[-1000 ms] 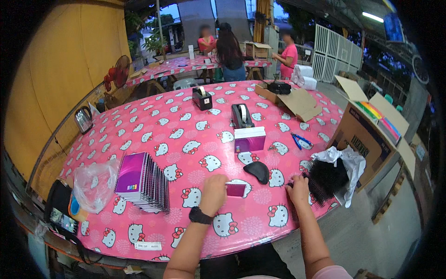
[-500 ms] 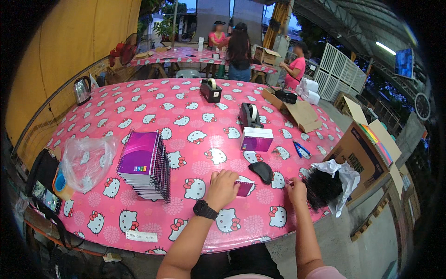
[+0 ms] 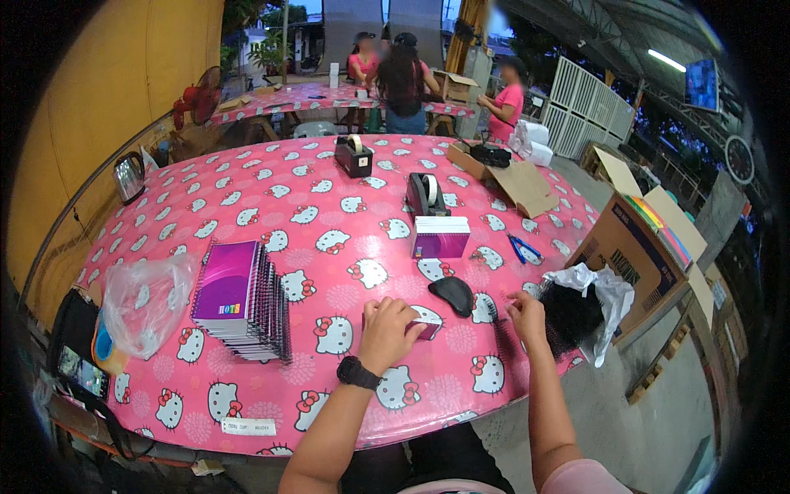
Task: The person assembles spiral-bound notebooks by inserting black plastic spiral coils into the punched holes of purple notebook covers. They work at a table covered with a pink Hello Kitty tablecloth, handling the notebooks and coils one at a time. Other people are visible in the background working at similar tables.
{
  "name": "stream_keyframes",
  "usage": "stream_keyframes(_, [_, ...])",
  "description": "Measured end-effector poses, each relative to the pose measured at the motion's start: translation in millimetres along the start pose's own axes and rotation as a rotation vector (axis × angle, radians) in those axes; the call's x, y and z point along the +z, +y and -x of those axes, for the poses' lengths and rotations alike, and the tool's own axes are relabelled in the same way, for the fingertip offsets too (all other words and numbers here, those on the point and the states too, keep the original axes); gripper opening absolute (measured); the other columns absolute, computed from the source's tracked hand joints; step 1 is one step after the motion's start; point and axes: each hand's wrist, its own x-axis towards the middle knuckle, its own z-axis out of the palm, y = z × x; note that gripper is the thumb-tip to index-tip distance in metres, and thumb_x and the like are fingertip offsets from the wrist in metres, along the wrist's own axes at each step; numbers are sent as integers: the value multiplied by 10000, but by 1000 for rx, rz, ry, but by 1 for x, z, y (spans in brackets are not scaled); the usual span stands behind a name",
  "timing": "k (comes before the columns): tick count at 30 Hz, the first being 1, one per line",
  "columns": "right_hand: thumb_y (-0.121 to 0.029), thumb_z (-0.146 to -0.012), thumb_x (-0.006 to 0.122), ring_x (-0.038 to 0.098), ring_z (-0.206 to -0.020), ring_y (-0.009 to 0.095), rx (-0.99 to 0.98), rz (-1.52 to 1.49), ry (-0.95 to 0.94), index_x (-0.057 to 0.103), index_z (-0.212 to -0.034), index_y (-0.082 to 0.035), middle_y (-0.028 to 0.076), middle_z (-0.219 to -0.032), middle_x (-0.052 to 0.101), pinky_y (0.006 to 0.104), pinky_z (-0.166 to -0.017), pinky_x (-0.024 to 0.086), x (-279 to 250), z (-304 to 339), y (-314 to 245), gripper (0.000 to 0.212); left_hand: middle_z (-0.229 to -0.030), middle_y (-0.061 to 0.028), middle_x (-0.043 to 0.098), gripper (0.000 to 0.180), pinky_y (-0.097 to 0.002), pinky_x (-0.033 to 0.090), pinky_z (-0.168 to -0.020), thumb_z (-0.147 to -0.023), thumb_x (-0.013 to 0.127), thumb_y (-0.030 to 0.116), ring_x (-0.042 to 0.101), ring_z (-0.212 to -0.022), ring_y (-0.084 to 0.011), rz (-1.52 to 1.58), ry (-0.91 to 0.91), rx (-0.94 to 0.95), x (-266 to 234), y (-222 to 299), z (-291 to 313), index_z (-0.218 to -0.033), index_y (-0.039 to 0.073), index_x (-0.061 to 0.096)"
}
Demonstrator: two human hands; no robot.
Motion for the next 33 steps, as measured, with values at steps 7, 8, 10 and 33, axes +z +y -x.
stream_keyframes(7, [-75,-862,508,608,-843,288,-118,-235,-127,550,-1168,-59,172,-975,622,366,-730,474,-3,19,-29,309,-731,-11,514,138,-384,300,-787,-726,688,250,500,-781,-188,41,-16,5,-1,-2,0,-824,153,688])
stream_keyframes(8, [-83,-882,491,612,-826,258,-97,-331,-243,527,-1204,-56,159,-969,628,345,-726,475,-10,29,-55,325,-729,-11,512,135,-384,300,-786,-725,688,251,499,-778,-188,40,-30,8,-1,-3,1,-817,151,690])
stream_keyframes(10, [-103,-867,544,580,-765,160,49,-476,-421,568,-1158,-54,89,-922,632,283,-697,465,-24,41,-93,296,-739,-15,517,140,-385,296,-793,-728,687,251,500,-791,-188,48,-66,22,-1,-1,-1,-816,143,687])
stream_keyframes(33, [-96,-845,600,592,-750,142,-15,-512,-751,579,-1073,-3,83,-820,615,289,-666,471,-6,38,-121,247,-795,-34,551,208,-416,302,-836,-707,709,268,513,-831,-214,35,-53,28,-2,1,-2,-813,103,641])
